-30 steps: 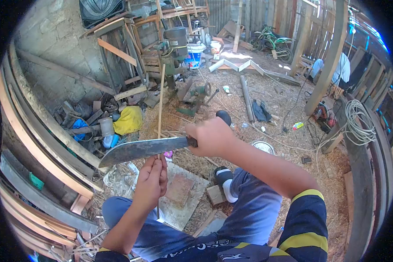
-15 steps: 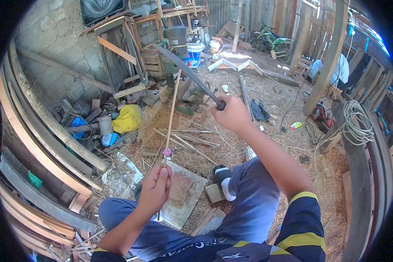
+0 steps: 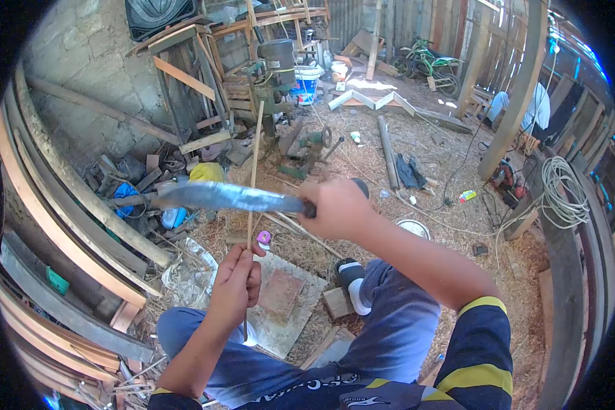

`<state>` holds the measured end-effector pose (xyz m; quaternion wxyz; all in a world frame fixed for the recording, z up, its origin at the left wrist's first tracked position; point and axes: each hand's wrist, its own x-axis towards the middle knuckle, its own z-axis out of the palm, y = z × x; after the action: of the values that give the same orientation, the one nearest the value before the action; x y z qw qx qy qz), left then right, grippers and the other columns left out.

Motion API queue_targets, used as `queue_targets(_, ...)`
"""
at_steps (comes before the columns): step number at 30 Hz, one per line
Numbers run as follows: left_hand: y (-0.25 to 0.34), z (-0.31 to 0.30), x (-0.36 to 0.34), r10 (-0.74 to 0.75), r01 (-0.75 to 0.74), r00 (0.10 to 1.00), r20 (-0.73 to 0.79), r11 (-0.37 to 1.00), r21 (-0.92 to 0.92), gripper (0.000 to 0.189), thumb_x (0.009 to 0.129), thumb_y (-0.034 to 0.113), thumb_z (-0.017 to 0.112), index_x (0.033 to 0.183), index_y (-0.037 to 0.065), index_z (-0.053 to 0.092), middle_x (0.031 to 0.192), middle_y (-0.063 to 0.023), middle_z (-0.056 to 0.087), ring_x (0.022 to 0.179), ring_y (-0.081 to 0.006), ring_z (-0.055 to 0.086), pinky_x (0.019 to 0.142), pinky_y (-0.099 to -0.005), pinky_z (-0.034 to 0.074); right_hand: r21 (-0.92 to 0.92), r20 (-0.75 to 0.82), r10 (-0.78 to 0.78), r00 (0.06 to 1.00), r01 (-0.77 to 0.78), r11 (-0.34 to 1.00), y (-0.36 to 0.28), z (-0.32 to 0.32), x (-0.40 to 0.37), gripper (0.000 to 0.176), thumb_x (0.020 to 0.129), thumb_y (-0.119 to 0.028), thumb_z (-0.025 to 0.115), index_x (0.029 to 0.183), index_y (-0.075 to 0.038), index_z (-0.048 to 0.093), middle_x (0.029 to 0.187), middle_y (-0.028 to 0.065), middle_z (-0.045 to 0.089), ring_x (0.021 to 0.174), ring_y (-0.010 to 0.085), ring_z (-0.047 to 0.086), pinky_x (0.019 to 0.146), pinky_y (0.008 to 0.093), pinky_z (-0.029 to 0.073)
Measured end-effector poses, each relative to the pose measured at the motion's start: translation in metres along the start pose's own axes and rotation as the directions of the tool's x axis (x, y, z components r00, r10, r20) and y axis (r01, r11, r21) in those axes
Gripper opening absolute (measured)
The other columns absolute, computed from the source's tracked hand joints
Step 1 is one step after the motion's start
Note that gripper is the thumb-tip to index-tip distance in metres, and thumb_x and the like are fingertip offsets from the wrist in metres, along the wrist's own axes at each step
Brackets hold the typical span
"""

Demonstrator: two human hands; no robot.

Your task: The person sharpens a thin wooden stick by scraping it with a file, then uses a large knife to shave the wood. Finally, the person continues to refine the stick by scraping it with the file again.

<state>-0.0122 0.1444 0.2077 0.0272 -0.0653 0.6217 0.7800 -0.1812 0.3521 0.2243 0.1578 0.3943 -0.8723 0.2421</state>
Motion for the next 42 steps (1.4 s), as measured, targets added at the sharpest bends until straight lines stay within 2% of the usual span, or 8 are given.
queue_targets(8, -0.004, -0.001, -0.001, 0.041, -0.039, 0.998, -0.044, 0.999, 0.028, 0.025, 0.116, 0.028, 0.044, 0.103, 0.009, 0.056, 0.064, 0.0082, 0.037, 0.047, -0.0019, 0.028, 0.041, -0.0234, 0.021, -0.153, 0.117, -0.1, 0.988, 0.118, 0.981, -0.006, 0.001, 0.004, 0.026, 0.079, -0.032, 0.077, 0.086, -0.009, 0.067, 0.073, 0.0131, 0.072, 0.07, 0.0358, 0.073, 0.067, 0.0481, 0.058)
queue_targets(14, -0.011, -0.005, -0.011, -0.067, 0.067, 0.998, 0.007, 0.998, 0.023, 0.026, 0.116, 0.029, 0.044, 0.1, 0.01, 0.054, 0.063, 0.0079, 0.037, 0.048, -0.0022, 0.031, 0.043, -0.0229, 0.023, -0.157, -0.075, 0.413, 0.908, -0.42, 0.894, 0.064, -0.012, 0.019, 0.028, 0.082, -0.032, 0.075, 0.096, -0.008, 0.077, 0.079, 0.0169, 0.074, 0.076, 0.0382, 0.073, 0.073, 0.0483, 0.059)
queue_targets(17, -0.007, -0.006, -0.011, -0.111, 0.111, 0.994, -0.001, 0.994, -0.003, 0.026, 0.116, 0.028, 0.044, 0.099, 0.01, 0.053, 0.063, 0.0079, 0.038, 0.049, -0.0023, 0.031, 0.044, -0.0225, 0.024, -0.048, -0.051, 0.419, 0.907, -0.421, 0.906, 0.047, -0.012, 0.006, 0.026, 0.083, -0.031, 0.074, 0.095, -0.008, 0.076, 0.079, 0.017, 0.074, 0.076, 0.038, 0.073, 0.074, 0.0489, 0.06)
queue_targets(25, -0.012, -0.007, -0.003, 0.026, -0.025, 0.999, -0.037, 0.999, 0.031, 0.025, 0.115, 0.026, 0.045, 0.098, 0.009, 0.053, 0.064, 0.0075, 0.038, 0.05, -0.0022, 0.032, 0.045, -0.0231, 0.023, -0.148, 0.123, -0.09, 0.988, 0.108, 0.983, -0.004, 0.003, 0.001, 0.023, 0.078, -0.032, 0.075, 0.084, -0.012, 0.067, 0.068, 0.0104, 0.068, 0.065, 0.0375, 0.069, 0.066, 0.0489, 0.057)
queue_targets(29, -0.026, -0.015, -0.006, 0.081, -0.079, 0.996, -0.023, 0.993, 0.09, 0.025, 0.115, 0.026, 0.046, 0.098, 0.009, 0.054, 0.064, 0.0072, 0.039, 0.05, -0.0025, 0.032, 0.044, -0.0234, 0.023, -0.097, -0.051, 0.118, 0.992, -0.122, 0.988, 0.04, -0.004, 0.014, 0.027, 0.078, -0.03, 0.077, 0.086, -0.006, 0.069, 0.076, 0.016, 0.072, 0.072, 0.0366, 0.072, 0.068, 0.0463, 0.057)
queue_targets(33, -0.014, -0.009, -0.018, -0.055, 0.055, 0.998, 0.017, 0.998, 0.044, 0.023, 0.116, 0.027, 0.043, 0.105, 0.01, 0.053, 0.064, 0.0066, 0.038, 0.049, -0.0034, 0.03, 0.043, -0.0232, 0.023, 0.004, -0.172, 0.523, 0.835, -0.531, 0.848, 0.106, -0.009, 0.016, 0.032, 0.081, -0.032, 0.076, 0.089, -0.001, 0.072, 0.078, 0.0206, 0.072, 0.075, 0.0362, 0.072, 0.072, 0.0457, 0.057)
queue_targets(39, 0.002, -0.016, -0.01, -0.134, 0.17, 0.976, 0.17, 0.961, -0.219, 0.018, 0.115, 0.033, 0.039, 0.118, 0.018, 0.049, 0.065, 0.0059, 0.031, 0.047, -0.0061, 0.025, 0.042, -0.0225, 0.023, 0.137, -0.034, 0.512, 0.858, -0.504, 0.853, 0.07, -0.015, 0.011, 0.036, 0.082, -0.032, 0.077, 0.086, 0.002, 0.071, 0.075, 0.022, 0.07, 0.076, 0.0394, 0.072, 0.072, 0.045, 0.056)
queue_targets(42, 0.003, -0.01, -0.004, -0.166, 0.185, 0.982, 0.09, 0.938, -0.292, 0.018, 0.115, 0.031, 0.042, 0.115, 0.016, 0.051, 0.067, 0.0058, 0.033, 0.05, -0.0056, 0.027, 0.044, -0.0222, 0.024, 0.165, -0.027, 0.399, 0.917, -0.39, 0.906, 0.047, -0.008, 0.012, 0.023, 0.084, -0.022, 0.073, 0.085, 0.0, 0.067, 0.067, 0.0165, 0.061, 0.061, 0.027, 0.06, 0.065, 0.0434, 0.049)
